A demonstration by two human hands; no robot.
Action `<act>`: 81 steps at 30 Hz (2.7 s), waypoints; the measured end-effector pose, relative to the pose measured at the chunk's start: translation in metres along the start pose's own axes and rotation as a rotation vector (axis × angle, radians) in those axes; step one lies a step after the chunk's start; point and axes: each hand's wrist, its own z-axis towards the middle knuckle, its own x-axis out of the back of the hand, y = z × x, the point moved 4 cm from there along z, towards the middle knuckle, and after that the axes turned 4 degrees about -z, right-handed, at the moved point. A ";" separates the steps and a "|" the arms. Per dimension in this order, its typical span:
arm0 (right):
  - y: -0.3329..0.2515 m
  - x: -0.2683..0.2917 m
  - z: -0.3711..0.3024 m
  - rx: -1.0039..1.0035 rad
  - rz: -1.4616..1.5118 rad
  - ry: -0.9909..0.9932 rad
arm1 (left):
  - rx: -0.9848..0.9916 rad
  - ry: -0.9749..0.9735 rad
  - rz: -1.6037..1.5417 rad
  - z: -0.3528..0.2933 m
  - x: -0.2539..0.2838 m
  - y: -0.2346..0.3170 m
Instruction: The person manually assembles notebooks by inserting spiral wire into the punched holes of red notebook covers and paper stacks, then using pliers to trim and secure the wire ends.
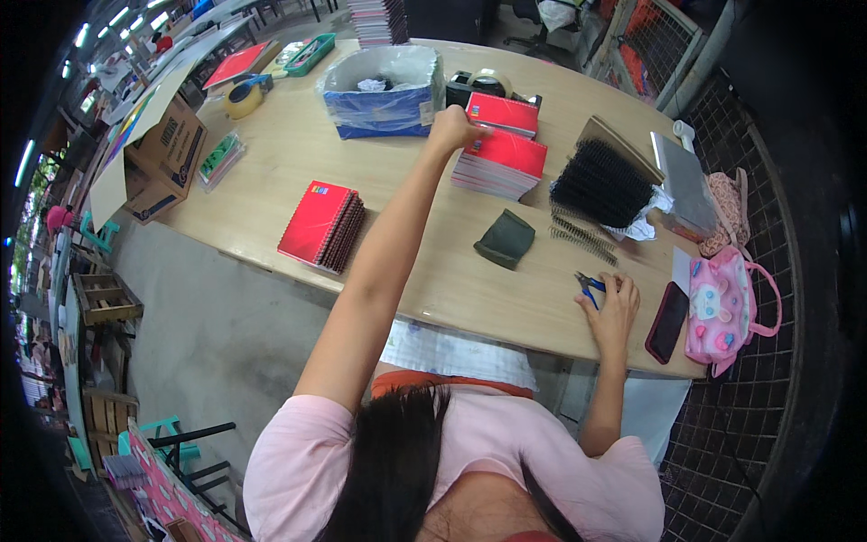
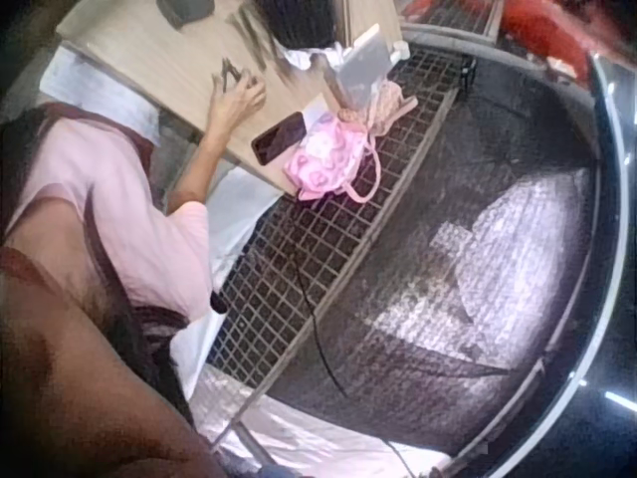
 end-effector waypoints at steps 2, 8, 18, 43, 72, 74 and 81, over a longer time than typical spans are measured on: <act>0.002 0.004 0.000 -0.047 0.084 0.062 | 0.050 -0.045 0.079 0.011 -0.005 -0.002; -0.011 0.001 0.033 -0.061 0.346 0.221 | 0.147 -0.114 -0.059 0.019 0.012 -0.024; -0.018 -0.038 0.079 0.110 0.101 -0.004 | -0.483 0.230 -0.340 -0.193 0.040 0.019; -0.016 -0.003 0.088 0.271 0.109 -0.366 | -0.360 0.330 -0.344 -0.289 -0.022 -0.024; -0.101 0.009 0.055 0.382 0.908 -0.307 | -0.347 0.323 -0.330 -0.282 -0.026 -0.024; -0.100 0.011 0.053 0.406 0.907 -0.294 | -0.343 0.327 -0.337 -0.283 -0.027 -0.022; -0.098 -0.004 0.046 0.402 0.820 -0.454 | -0.375 0.388 -0.301 -0.284 -0.026 -0.018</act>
